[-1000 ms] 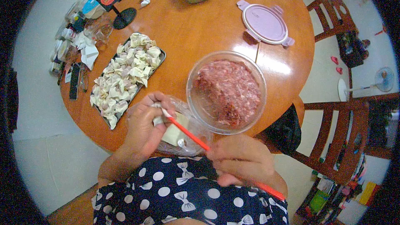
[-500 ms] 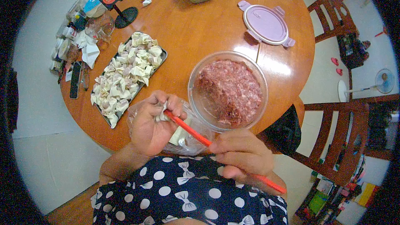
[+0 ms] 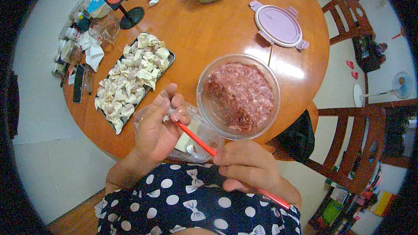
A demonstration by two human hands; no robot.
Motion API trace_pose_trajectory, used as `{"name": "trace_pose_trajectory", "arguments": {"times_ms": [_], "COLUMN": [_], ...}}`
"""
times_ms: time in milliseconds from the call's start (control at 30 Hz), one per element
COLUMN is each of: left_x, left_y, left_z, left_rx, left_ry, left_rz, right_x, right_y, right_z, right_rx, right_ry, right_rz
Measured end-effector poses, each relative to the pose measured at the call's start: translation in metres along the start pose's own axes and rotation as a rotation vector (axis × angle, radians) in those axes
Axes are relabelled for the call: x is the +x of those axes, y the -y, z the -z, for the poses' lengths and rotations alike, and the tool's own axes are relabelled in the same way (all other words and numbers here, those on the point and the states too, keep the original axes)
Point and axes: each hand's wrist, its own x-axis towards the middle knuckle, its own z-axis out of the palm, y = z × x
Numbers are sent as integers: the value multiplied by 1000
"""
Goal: Preparing and filling dumpling wrappers with minced meat on a wooden table.
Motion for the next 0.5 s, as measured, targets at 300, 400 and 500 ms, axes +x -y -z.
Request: {"name": "trace_pose_trajectory", "arguments": {"times_ms": [300,400,500], "left_x": [-6,-8,-13], "left_y": [-7,-13,-24], "left_z": [8,4,8], "left_rx": [-108,3,116], "left_ry": [18,-35,-138], "left_rz": [12,-69,-132], "right_x": [15,21,25], "right_y": [-5,-6,-3], "right_z": [-19,-25,-24], "right_rx": [-149,-182,-88], "right_ry": [256,390,413], "right_rz": [195,264,245]}}
